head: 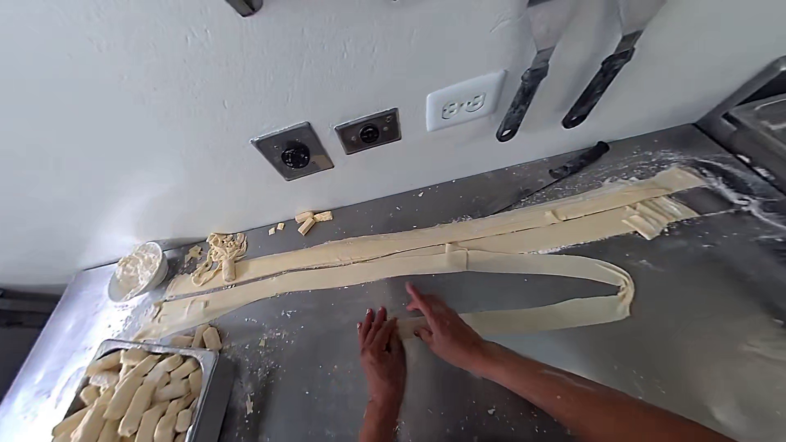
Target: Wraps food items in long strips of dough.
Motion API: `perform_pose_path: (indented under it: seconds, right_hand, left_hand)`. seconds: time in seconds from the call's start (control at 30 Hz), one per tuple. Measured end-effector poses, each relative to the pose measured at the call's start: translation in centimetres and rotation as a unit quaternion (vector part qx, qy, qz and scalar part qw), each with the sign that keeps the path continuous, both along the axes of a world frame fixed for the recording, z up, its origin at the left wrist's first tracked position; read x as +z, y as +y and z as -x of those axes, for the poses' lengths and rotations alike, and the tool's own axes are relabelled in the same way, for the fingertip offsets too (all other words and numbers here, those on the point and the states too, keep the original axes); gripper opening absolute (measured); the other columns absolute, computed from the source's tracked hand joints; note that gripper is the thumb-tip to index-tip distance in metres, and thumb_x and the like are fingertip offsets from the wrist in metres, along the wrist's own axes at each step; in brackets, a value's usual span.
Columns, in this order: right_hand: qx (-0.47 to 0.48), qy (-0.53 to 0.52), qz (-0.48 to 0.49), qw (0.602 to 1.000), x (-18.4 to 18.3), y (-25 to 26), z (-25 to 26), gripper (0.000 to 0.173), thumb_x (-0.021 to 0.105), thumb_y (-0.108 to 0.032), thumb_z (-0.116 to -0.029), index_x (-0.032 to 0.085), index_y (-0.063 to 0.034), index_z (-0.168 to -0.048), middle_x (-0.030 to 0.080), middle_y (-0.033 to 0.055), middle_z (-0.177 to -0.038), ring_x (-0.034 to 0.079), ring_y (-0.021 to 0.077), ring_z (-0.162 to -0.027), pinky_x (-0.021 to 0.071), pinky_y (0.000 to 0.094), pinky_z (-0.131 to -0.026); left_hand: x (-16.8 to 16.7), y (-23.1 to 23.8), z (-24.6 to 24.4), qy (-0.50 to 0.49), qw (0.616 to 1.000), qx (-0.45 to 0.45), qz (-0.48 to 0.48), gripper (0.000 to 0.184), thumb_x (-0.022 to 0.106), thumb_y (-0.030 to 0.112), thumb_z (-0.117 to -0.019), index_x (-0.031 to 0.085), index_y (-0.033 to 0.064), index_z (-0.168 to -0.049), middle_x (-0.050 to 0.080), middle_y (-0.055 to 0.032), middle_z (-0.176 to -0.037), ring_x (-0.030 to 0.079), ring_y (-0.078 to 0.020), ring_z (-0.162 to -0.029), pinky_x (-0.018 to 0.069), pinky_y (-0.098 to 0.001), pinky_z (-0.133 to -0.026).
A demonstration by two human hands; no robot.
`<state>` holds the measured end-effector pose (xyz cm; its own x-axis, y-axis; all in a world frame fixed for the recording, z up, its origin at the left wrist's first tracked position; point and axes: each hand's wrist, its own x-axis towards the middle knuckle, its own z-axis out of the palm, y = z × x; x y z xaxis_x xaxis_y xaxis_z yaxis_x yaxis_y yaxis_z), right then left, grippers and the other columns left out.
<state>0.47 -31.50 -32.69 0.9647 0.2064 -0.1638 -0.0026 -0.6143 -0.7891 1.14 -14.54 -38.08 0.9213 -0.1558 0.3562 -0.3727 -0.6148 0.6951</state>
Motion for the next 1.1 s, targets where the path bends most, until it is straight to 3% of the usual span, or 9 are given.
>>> perform_pose_path:
  seconds: [0.1,0.2,0.37,0.5,0.6,0.7,0.77,0.87,1.1]
  right_hand:
    - [0.089,0.071,-0.1,0.988,0.6,1.0,-3.6,0.072,0.064,-0.002,-0.0974,0.029,0.0003,-0.16,0.059,0.0209,-0.141,0.057,0.0312,-0.131,0.0414,0.0432,-0.115]
    - [0.163,0.216,-0.135,0.953,1.2,2.1,-7.2,0.033,0.063,-0.014,-0.1024,0.059,0.0072,-0.127,0.067,0.019,-0.104,0.067,0.0239,-0.087,0.055,0.0425,-0.084]
    - [0.22,0.359,-0.064,0.905,3.7,-1.2,-7.2,0.028,0.047,-0.021,-0.1106,0.06,0.0038,-0.116,0.071,0.0108,-0.093,0.067,0.015,-0.068,0.0568,0.0333,-0.068]
    - [0.238,0.429,-0.091,0.867,5.0,-5.4,-3.4,0.024,0.048,-0.02,-0.1099,0.06,0.0007,-0.109,0.074,0.0097,-0.093,0.071,0.016,-0.069,0.059,0.032,-0.068]
    - [0.252,0.459,-0.164,0.836,4.9,-6.0,-0.4,0.021,0.048,-0.018,-0.1092,0.061,-0.0017,-0.113,0.076,0.0086,-0.099,0.075,0.0179,-0.078,0.0617,0.0332,-0.073]
    - [0.234,0.446,-0.21,0.838,4.6,-5.8,1.8,0.02,0.048,-0.014,-0.1085,0.061,-0.0018,-0.116,0.076,0.0072,-0.102,0.075,0.0156,-0.081,0.0612,0.0314,-0.075]
    - [0.212,0.44,-0.231,0.841,4.2,-5.7,2.7,0.017,0.049,-0.013,-0.1082,0.06,-0.0026,-0.116,0.076,0.0061,-0.103,0.075,0.0147,-0.082,0.0613,0.0304,-0.076]
    - [0.197,0.441,-0.246,0.841,3.4,-5.5,3.6,0.014,0.052,-0.012,-0.1067,0.061,-0.0037,-0.112,0.077,0.0052,-0.101,0.076,0.0152,-0.083,0.0619,0.0311,-0.078]
    - [0.212,0.42,-0.185,0.863,2.8,-4.0,5.0,0.016,0.054,-0.014,-0.107,0.062,-0.001,-0.111,0.074,0.0078,-0.103,0.072,0.0124,-0.088,0.0582,0.0313,-0.082]
  left_hand:
    - [2.6,1.3,-0.6,0.001,0.995,0.005,0.104,0.026,0.07,0.001,-0.0836,0.069,-0.0157,-0.103,0.069,-0.0293,-0.116,0.069,-0.0352,-0.112,0.0558,-0.0429,-0.097]
    - [4.2,3.2,-1.7,-0.045,0.989,0.042,0.137,0.043,0.074,0.003,-0.0803,0.055,-0.0211,-0.111,0.067,-0.032,-0.116,0.07,-0.0237,-0.108,0.0568,-0.0316,-0.091]
    - [1.9,7.0,-2.8,0.002,0.997,0.035,-0.065,0.029,0.081,0.012,-0.0818,0.071,-0.0112,-0.095,0.069,-0.0296,-0.106,0.067,-0.0454,-0.103,0.0554,-0.053,-0.091]
    - [1.4,8.3,-0.7,-0.022,0.991,-0.032,-0.129,0.031,0.069,0.025,-0.0896,0.076,-0.0019,-0.102,0.071,-0.0219,-0.104,0.069,-0.04,-0.097,0.0568,-0.0496,-0.088]
    - [1.7,9.0,-0.6,-0.006,0.994,-0.037,-0.106,0.022,0.062,0.008,-0.0918,0.076,-0.0049,-0.102,0.072,-0.0204,-0.097,0.072,-0.0334,-0.089,0.0601,-0.043,-0.083]
    - [1.1,8.7,-0.1,0.024,0.996,-0.01,-0.09,0.041,0.065,0.013,-0.0912,0.065,-0.0149,-0.121,0.067,-0.0293,-0.123,0.065,-0.0463,-0.117,0.0492,-0.0564,-0.104]
    - [0.4,7.9,0.5,0.015,0.996,-0.022,-0.082,0.039,0.063,0.012,-0.0913,0.066,-0.0168,-0.118,0.063,-0.0313,-0.13,0.058,-0.052,-0.126,0.0397,-0.0663,-0.109]
    - [-0.4,7.3,0.9,-0.04,0.996,-0.01,-0.074,0.028,0.064,0.005,-0.088,0.073,-0.0114,-0.109,0.071,-0.0261,-0.119,0.067,-0.0453,-0.116,0.0491,-0.0577,-0.105]
    - [0.5,7.6,1.8,-0.008,0.994,-0.061,-0.087,0.032,0.053,0.0,-0.0933,0.07,-0.0125,-0.117,0.069,-0.0258,-0.123,0.069,-0.0411,-0.115,0.0543,-0.0503,-0.1]
